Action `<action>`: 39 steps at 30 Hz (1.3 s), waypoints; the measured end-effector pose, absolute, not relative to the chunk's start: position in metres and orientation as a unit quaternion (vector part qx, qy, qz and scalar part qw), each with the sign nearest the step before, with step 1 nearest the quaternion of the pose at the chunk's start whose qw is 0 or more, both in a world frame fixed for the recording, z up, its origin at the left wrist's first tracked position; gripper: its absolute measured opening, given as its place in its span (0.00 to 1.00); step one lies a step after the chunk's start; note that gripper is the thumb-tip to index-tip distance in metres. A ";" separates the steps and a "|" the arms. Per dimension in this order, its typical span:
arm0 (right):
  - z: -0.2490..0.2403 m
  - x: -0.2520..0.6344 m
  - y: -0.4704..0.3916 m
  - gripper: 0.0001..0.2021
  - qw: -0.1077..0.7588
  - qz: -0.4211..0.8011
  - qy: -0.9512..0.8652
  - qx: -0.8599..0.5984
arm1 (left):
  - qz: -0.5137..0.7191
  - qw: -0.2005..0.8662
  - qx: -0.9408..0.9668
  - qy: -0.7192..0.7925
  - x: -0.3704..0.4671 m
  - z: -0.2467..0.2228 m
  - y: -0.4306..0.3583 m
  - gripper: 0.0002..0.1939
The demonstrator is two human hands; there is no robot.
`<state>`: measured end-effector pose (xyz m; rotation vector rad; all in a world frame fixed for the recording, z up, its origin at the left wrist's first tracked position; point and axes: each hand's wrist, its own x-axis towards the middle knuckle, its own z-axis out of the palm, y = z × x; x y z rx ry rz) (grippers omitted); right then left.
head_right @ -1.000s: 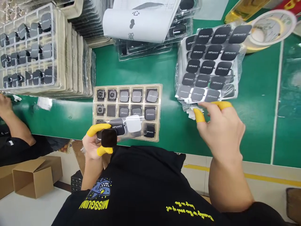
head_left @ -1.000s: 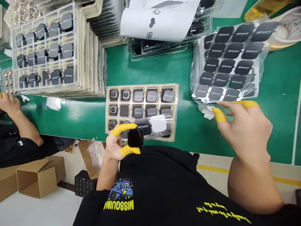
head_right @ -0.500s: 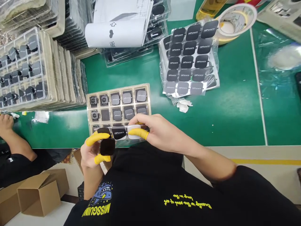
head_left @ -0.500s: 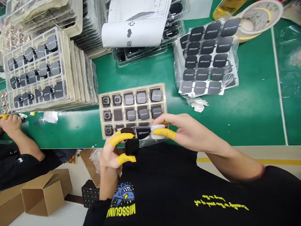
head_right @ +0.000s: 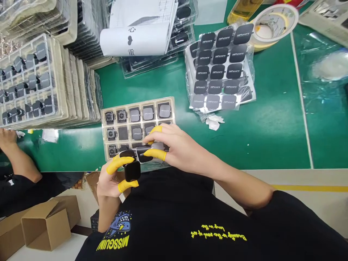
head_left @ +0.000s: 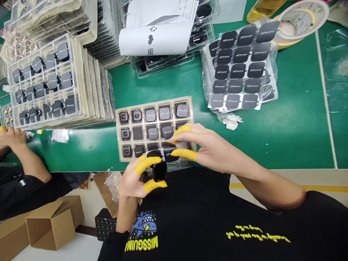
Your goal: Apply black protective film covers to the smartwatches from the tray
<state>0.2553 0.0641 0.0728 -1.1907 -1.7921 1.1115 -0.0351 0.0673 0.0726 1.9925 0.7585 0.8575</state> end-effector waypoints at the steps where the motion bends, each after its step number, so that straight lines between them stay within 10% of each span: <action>1: 0.072 0.255 0.064 0.08 0.351 0.423 -0.700 -0.456 | 0.340 0.411 0.791 0.301 -0.035 0.072 0.066 0.34; 39: 0.060 0.242 0.052 0.04 0.362 0.523 -0.662 -0.396 | 0.371 0.417 0.780 0.284 -0.036 0.069 0.057 0.35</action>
